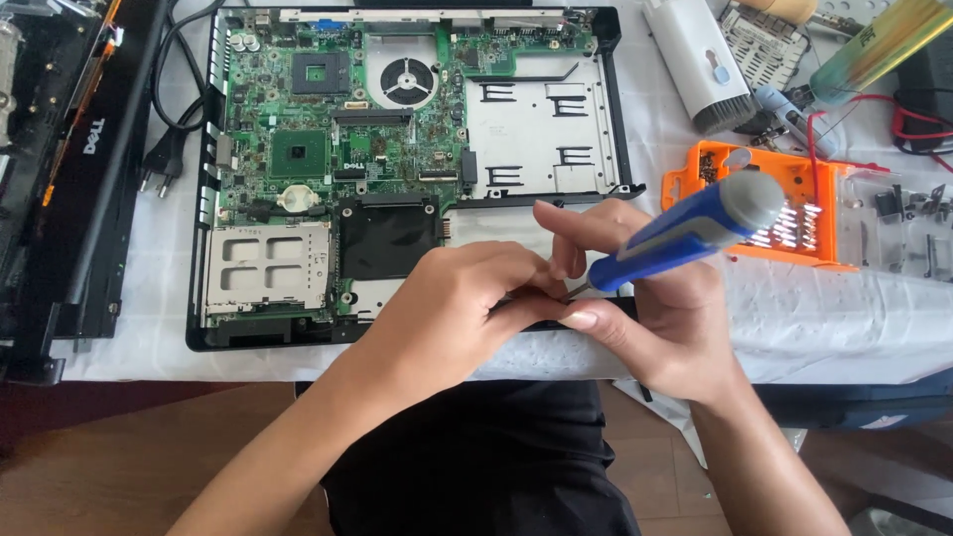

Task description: Disassembling a laptop by unscrewing and removing internal components like the hard drive caddy from the motherboard area.

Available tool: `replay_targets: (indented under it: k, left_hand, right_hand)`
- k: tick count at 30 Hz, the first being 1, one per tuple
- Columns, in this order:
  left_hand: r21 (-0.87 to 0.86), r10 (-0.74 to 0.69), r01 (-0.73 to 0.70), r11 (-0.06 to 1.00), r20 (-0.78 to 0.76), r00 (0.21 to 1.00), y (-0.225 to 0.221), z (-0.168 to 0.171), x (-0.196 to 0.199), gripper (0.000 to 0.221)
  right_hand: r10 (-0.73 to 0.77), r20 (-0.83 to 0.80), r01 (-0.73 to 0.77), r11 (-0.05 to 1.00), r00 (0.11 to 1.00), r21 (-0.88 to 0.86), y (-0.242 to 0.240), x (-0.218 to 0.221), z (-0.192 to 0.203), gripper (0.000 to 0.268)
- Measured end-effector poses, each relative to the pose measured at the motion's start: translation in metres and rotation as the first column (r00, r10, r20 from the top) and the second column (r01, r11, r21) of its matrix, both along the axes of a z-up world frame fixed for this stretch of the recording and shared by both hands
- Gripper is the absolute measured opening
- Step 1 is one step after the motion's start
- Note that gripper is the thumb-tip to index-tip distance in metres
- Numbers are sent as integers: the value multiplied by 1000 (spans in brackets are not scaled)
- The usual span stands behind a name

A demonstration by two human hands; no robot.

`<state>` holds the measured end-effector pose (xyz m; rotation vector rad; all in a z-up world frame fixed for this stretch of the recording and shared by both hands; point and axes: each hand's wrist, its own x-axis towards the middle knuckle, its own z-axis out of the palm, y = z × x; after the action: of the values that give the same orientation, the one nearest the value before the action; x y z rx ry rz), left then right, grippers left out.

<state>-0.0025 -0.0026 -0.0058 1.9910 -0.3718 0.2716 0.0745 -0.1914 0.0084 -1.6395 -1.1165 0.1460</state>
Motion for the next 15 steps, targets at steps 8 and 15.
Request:
replay_targets:
  k: [8, 15]
  left_hand:
    - [6, -5, 5, 1000, -15, 1000, 0, 2, -1, 11]
    - [289, -60, 72, 955, -49, 997, 13, 17, -11, 7]
  right_hand:
    - [-12, -21, 12, 1000, 1000, -16, 2, -1, 5, 47]
    - [-163, -284, 229, 949, 945, 218, -1, 2, -16, 44]
